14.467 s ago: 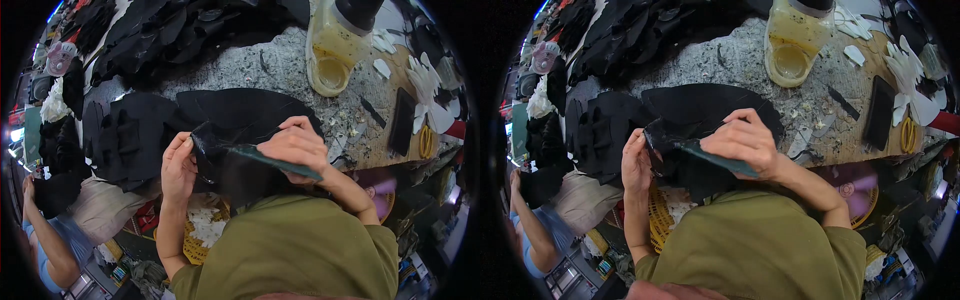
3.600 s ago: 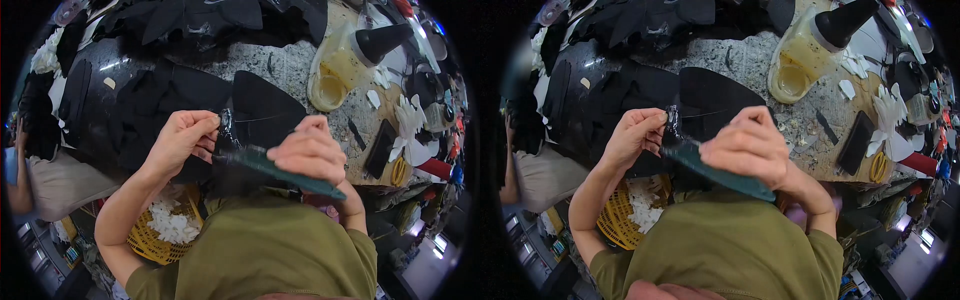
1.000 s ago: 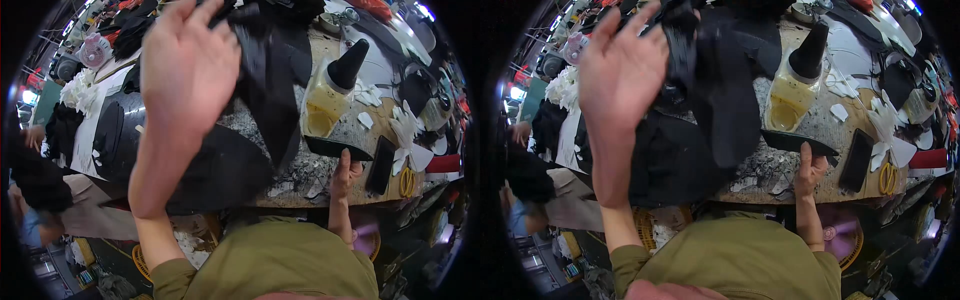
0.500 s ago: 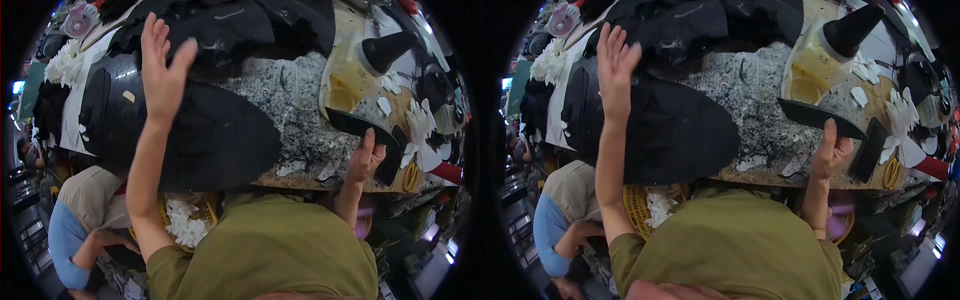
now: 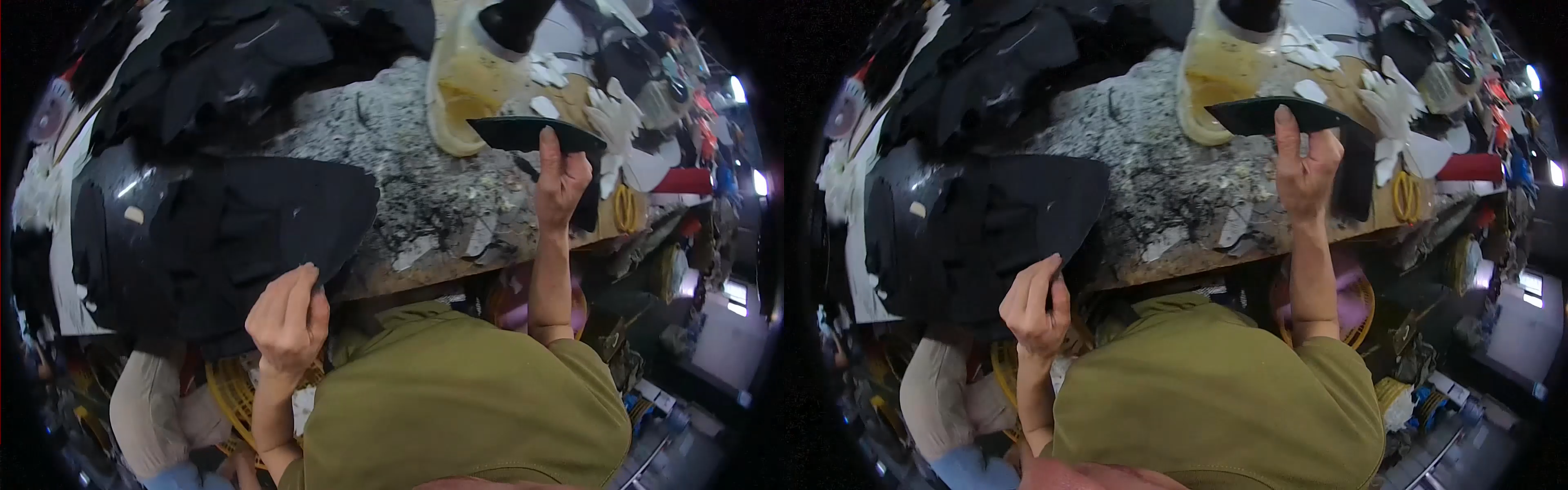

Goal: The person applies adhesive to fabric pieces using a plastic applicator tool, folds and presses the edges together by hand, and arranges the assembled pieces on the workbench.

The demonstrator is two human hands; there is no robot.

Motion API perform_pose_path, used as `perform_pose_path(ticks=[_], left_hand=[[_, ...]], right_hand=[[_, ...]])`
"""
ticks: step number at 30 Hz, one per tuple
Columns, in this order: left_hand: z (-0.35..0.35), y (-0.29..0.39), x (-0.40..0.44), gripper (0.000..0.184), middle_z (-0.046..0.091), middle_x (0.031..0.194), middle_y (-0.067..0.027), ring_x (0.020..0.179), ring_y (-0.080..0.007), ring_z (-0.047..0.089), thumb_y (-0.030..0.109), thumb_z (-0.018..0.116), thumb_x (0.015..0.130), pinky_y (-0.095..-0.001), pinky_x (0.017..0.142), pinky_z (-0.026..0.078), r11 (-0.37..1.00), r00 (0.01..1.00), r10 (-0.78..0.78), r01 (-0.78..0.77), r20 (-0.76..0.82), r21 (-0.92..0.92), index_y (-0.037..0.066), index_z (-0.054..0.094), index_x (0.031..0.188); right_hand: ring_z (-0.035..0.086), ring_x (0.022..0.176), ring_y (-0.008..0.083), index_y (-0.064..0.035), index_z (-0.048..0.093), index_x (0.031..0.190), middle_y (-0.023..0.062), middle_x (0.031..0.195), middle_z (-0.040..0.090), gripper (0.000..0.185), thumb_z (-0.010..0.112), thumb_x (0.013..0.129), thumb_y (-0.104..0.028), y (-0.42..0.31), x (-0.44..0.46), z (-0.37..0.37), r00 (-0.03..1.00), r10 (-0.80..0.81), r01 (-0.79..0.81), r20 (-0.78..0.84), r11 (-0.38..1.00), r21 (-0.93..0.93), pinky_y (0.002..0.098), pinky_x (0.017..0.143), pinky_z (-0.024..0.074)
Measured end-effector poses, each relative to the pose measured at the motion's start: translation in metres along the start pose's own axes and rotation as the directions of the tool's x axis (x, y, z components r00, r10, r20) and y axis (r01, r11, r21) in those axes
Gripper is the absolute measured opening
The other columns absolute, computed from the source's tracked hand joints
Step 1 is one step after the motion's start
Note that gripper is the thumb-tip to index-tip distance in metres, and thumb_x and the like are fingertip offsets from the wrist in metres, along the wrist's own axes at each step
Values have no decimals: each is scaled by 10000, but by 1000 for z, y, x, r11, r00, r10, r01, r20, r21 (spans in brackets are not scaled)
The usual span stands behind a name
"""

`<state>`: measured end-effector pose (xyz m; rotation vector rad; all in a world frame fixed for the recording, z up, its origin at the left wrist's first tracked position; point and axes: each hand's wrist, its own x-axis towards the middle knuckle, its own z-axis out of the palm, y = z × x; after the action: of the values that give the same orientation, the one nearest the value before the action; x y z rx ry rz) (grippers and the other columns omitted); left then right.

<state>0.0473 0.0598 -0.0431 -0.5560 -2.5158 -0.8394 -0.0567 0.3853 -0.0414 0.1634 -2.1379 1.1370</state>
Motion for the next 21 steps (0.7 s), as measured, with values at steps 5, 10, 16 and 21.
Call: perform_pose_path(ticks=[5,10,16,21], left_hand=[[46,38,20,242,580,817,-62,694,-243,544,257,732,759,-340,595,406,995,952,54,-25,301,-97,52,652,857],[-12,-10,28,321,554,789,-77,708,-264,550,246,769,731,-362,635,421,835,947,-303,316,-102,450,64,550,879],[-10,-52,15,112,608,729,-58,690,-237,599,125,675,789,-358,621,399,756,941,-339,269,5,596,78,592,849],[-17,-58,13,73,644,786,-70,688,-269,617,133,654,841,-354,624,430,823,913,-399,399,-87,405,64,656,865]], right_hand=[[631,772,307,-6,634,931,130,824,647,93,648,868,-73,-1,20,3,925,-235,302,297,931,-203,338,692,459],[620,799,281,22,638,904,142,866,651,49,620,863,3,11,-16,-14,968,-55,127,243,948,-290,353,679,471],[627,751,199,-2,671,1001,95,866,675,188,684,814,-19,-46,-36,44,896,-53,-97,442,946,310,293,688,480],[627,786,193,-60,649,992,39,917,651,318,663,676,-24,-100,-38,99,608,-586,343,536,803,488,341,746,447]])
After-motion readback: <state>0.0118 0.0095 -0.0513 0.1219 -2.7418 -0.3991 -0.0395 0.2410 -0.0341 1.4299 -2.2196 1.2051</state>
